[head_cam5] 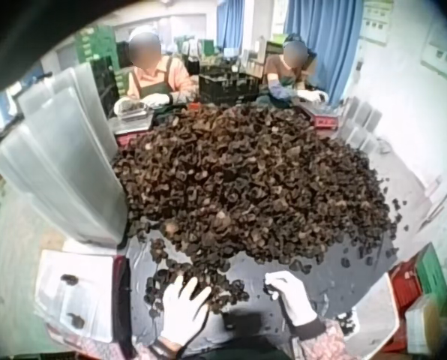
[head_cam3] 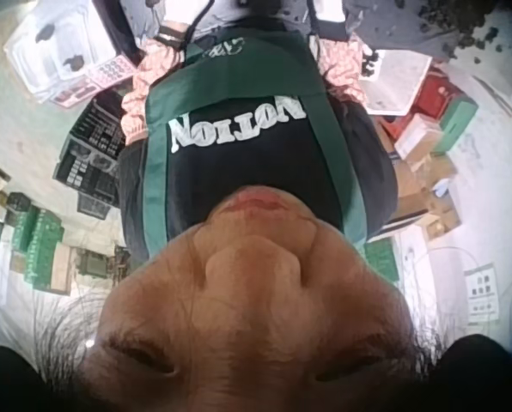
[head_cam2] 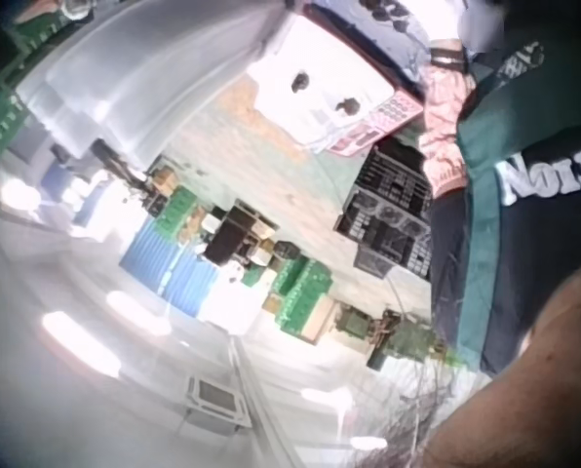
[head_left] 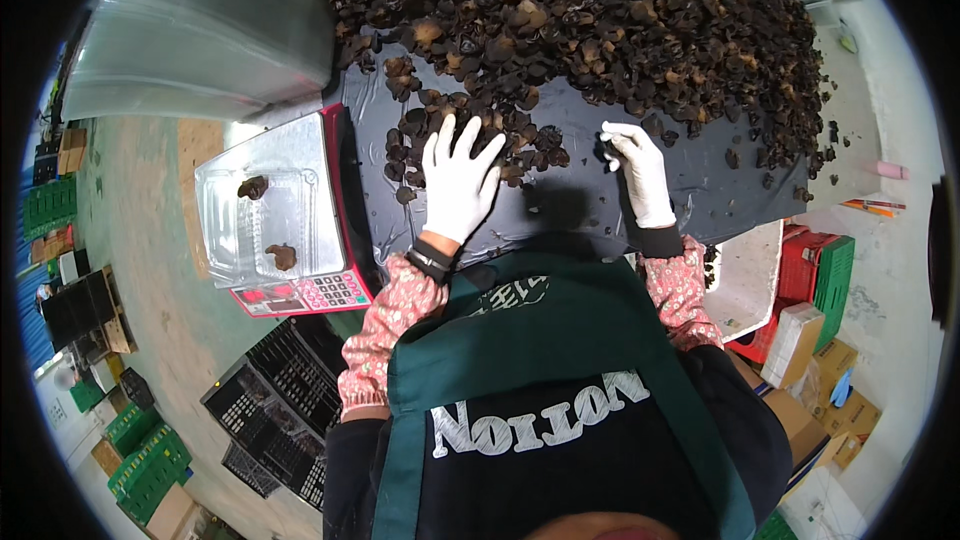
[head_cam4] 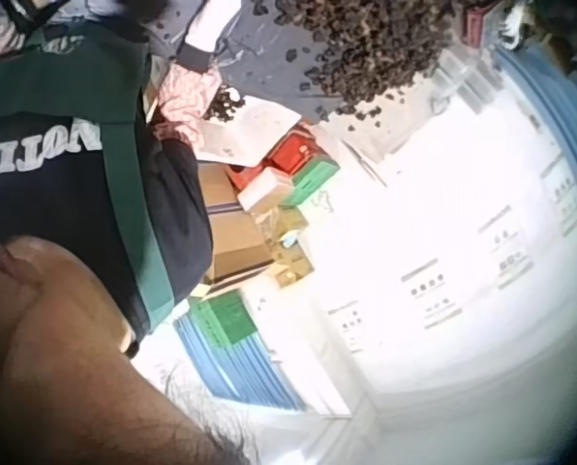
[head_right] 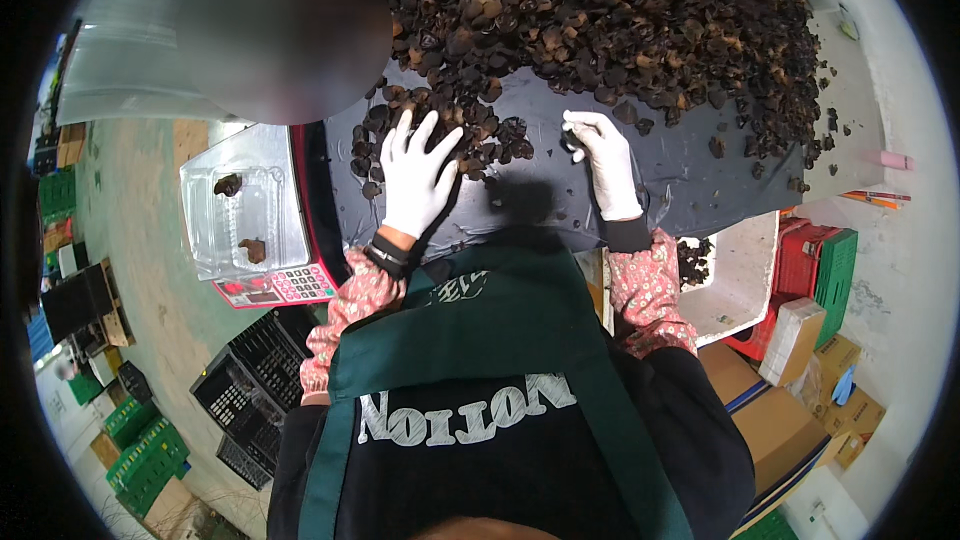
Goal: The person sorts dried fungus by hand, places them into a plastic container on a digital scale until reaching a target weight, and then places the container into a large crate.
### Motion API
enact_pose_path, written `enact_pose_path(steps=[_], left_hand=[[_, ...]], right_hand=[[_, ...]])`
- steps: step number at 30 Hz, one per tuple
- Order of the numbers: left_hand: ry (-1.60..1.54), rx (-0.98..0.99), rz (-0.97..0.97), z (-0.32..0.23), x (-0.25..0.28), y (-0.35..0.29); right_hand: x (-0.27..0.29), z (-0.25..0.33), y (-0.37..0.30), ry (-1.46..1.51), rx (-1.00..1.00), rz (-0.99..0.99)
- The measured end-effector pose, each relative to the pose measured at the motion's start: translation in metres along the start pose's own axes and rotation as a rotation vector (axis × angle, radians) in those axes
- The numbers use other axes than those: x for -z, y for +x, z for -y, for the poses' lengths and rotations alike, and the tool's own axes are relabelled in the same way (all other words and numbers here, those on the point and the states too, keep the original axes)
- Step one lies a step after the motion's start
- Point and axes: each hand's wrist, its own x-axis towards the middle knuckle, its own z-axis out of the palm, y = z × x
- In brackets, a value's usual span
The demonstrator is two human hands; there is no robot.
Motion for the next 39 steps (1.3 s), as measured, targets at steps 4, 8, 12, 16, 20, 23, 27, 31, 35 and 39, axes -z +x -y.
enact_pose_path(steps=[4, 8, 12, 16, 20, 23, 27, 31, 35, 39], left_hand=[[0.156, 0.127, 0.027, 0.024, -0.009, 0.027], [0.204, 0.264, 0.077, 0.074, -0.005, 0.033], [0.204, 0.362, 0.118, 0.086, -0.005, 0.043], [0.068, 0.564, -0.033, 0.093, -0.012, 0.032], [-0.303, 0.788, -0.209, 0.102, -0.01, 0.02], [-0.391, 0.687, -0.336, 0.107, -0.013, 0.009], [-0.344, 0.618, -0.383, 0.094, -0.01, -0.005], [-0.261, 0.573, -0.373, 0.077, 0.005, -0.034], [-0.147, 0.601, -0.237, 0.057, 0.012, -0.075], [-0.129, 0.651, -0.103, 0.039, 0.02, -0.082]], right_hand=[[0.012, -0.006, -0.011, -0.038, -0.105, -0.07], [-0.017, -0.008, -0.012, -0.035, -0.067, 0.028], [-0.05, -0.019, 0.021, -0.342, -0.046, 0.135], [-0.109, -0.019, 0.047, -1.022, 0.57, 0.118], [-0.137, -0.01, 0.05, -1.151, 0.74, 0.444], [-0.13, -0.018, 0.048, -0.959, 0.883, 0.505], [-0.093, -0.019, 0.03, -0.855, 0.899, 0.414], [-0.052, -0.016, 0.017, -0.901, 0.731, 0.309], [-0.053, -0.015, 0.004, -1.031, 0.658, 0.237], [-0.091, -0.014, -0.005, -1.213, 0.663, 0.381]])
